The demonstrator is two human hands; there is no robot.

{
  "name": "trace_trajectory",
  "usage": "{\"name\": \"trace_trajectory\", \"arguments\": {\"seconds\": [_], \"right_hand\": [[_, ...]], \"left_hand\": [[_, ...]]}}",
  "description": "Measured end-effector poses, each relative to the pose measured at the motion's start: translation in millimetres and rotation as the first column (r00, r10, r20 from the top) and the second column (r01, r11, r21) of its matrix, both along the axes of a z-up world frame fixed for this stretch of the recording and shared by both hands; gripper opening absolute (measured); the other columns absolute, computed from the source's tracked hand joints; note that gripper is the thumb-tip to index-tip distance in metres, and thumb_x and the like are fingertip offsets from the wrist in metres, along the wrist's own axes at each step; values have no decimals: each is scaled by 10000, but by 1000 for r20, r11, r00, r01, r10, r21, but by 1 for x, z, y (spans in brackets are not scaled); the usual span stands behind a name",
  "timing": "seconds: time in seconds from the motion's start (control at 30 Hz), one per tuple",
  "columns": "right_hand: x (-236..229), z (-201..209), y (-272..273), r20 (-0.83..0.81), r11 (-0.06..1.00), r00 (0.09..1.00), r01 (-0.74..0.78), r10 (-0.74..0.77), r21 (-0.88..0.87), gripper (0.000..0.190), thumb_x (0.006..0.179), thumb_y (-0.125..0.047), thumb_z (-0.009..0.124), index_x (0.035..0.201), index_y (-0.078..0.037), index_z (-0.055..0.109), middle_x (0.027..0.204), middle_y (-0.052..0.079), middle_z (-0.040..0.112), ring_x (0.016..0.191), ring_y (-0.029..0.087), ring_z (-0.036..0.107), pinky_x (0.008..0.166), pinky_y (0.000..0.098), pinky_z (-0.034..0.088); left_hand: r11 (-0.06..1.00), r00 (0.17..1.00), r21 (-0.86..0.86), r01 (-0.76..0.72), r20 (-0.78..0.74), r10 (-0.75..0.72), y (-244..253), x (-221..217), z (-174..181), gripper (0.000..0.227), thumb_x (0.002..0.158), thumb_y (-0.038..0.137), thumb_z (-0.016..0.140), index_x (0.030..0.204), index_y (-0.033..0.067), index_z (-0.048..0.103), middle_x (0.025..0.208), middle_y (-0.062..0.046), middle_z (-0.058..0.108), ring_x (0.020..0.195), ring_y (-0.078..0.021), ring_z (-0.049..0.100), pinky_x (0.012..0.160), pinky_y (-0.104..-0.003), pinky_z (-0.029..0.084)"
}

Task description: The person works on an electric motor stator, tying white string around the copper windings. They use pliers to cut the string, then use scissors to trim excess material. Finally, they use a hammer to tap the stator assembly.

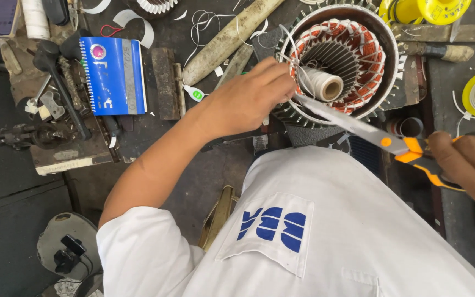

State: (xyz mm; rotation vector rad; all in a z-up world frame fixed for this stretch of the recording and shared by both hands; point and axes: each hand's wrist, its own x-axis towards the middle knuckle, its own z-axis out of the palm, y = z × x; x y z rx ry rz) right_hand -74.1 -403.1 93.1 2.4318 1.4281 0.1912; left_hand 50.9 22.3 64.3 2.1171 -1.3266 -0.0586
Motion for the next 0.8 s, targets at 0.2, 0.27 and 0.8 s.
{"name": "trace_trajectory", "arguments": {"seconds": [0.2, 0.27, 0.8], "right_hand": [[-21, -34, -44, -625, 491, 288, 854, -725, -176, 600, 677, -149, 723, 1271, -136, 638, 981, 48, 766, 851, 238, 728, 846, 344, 526], [-31, -45, -39, -825, 312, 147, 949, -546, -37, 287, 562, -214, 928, 622, -69, 688, 470, 65, 544, 464, 144, 457, 507, 293, 325], [-31, 18, 28, -830, 359, 203, 933, -520, 4, 677, 393, -187, 1004, 1040, -123, 814, 544, 64, 436, 512, 191, 333, 487, 328, 295]], "left_hand": [[869, 901, 270, -415, 252, 353, 47, 4, 8, 315, 899, -18, 622, 1208, 17, 675, 1137, -158, 597, 1047, -343, 540, 932, -465, 455], [748, 799, 320, -582, 396, 452, 48, 2, 19, 486, 778, -83, 600, 1244, 40, 657, 1328, -148, 509, 1165, -361, 487, 859, -529, 502], [926, 922, 290, 240, 229, -311, -65, 75, 7, 301, 696, -23, 669, 632, 269, 640, 706, 117, 487, 862, -210, 459, 817, -518, 280]]}}
